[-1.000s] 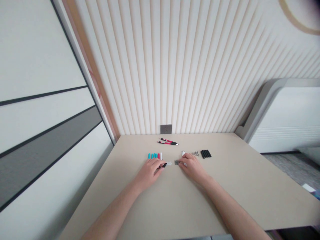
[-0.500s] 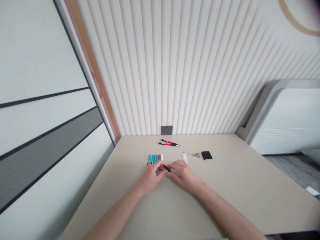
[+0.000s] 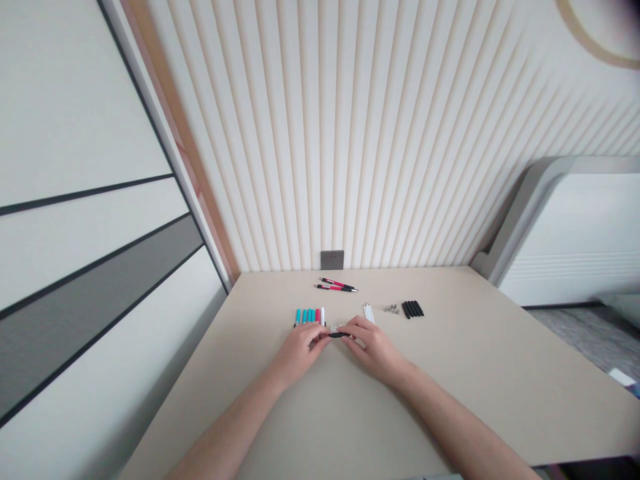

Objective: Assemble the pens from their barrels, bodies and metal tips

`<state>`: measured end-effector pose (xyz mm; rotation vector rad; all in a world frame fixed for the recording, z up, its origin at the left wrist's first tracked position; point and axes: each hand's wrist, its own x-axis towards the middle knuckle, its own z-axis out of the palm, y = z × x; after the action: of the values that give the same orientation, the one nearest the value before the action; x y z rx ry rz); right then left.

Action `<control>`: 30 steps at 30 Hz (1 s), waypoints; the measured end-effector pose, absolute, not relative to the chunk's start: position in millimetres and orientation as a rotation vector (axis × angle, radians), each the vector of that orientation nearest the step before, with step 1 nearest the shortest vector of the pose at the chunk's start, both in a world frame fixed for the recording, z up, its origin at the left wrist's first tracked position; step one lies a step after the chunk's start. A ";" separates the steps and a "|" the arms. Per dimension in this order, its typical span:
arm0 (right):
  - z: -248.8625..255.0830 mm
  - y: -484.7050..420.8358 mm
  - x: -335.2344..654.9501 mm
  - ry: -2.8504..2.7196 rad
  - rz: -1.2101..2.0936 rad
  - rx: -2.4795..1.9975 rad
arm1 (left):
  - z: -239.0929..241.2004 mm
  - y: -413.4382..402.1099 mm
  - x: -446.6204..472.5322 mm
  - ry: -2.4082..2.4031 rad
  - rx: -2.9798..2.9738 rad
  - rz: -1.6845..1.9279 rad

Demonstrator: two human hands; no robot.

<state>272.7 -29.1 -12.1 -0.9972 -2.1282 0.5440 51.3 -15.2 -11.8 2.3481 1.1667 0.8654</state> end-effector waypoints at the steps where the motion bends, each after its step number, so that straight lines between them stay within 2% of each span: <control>1: -12.1 -29.4 272.2 -2.102 0.562 -0.986 | -12.4 -14.7 51.0 1.158 2.370 0.852; 14: -11.1 -30.6 269.1 -1.981 0.587 -0.935 | -14.9 -14.4 51.6 1.132 2.461 0.797; 25: -15.5 -25.7 275.5 -1.775 0.511 -1.161 | -11.4 -15.2 50.7 1.192 2.488 0.813; 30: -15.0 -26.1 274.1 -1.904 0.612 -1.240 | -10.4 -16.0 51.6 1.185 2.500 0.801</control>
<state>274.1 -26.1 -15.0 -1.2401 -1.9041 0.6117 51.6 -16.0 -10.4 2.5000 1.1852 0.8010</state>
